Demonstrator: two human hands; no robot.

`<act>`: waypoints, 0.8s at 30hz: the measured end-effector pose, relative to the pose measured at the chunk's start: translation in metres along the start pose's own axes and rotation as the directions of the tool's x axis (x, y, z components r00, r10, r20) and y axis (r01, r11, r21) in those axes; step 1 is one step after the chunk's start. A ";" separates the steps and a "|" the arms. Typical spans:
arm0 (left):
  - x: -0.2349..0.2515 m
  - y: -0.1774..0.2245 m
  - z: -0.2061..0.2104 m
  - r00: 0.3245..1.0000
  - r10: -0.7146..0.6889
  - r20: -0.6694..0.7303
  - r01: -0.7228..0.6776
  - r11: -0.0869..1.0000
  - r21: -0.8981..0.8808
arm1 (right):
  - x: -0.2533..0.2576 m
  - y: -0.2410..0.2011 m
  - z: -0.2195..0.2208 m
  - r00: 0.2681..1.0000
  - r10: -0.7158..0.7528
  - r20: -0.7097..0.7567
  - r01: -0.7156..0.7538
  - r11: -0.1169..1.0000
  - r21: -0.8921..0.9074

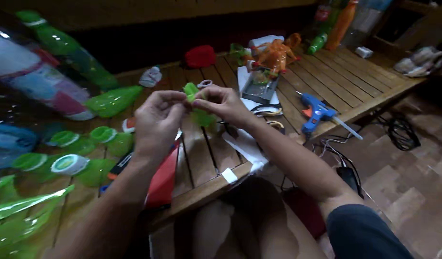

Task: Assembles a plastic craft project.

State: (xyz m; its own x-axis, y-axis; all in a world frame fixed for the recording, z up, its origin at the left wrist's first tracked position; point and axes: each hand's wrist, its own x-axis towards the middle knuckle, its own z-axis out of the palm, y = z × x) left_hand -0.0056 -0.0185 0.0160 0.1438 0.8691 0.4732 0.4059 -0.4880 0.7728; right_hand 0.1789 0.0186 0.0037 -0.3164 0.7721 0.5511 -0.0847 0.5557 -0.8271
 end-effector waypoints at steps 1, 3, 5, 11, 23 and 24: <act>0.001 -0.003 -0.003 1.000 0.003 -0.005 -0.003 1.000 0.006 | 0.000 0.000 0.001 1.000 -0.009 0.011 0.009 1.000 0.001; 0.002 -0.005 -0.014 0.995 0.085 -0.046 -0.081 0.994 0.077 | 0.000 0.000 0.003 0.999 -0.016 0.030 0.015 1.000 0.020; 0.000 0.000 -0.026 0.951 0.294 -0.097 -0.269 0.940 0.211 | 0.000 0.000 0.005 0.999 -0.035 0.031 0.035 0.999 0.024; -0.024 0.130 0.097 0.841 0.357 0.408 -0.505 0.789 0.350 | 0.001 0.005 0.017 0.997 -0.029 -0.078 0.021 0.995 -0.098; 0.047 0.158 0.238 0.653 -0.115 0.749 -0.103 0.966 0.238 | 0.003 0.005 0.002 1.000 -0.028 -0.010 0.028 1.000 -0.015; 0.060 0.137 0.241 0.677 0.099 0.729 -0.086 0.995 -0.055 | 0.003 0.002 0.003 1.000 -0.010 -0.021 0.010 1.000 -0.013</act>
State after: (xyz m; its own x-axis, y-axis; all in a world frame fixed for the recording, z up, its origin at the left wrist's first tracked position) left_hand 0.2758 -0.0135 0.0489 0.7957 0.5991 0.0891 0.3413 -0.5650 0.7512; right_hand 0.1754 0.0209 0.0030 -0.2957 0.7725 0.5619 -0.0751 0.5676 -0.8199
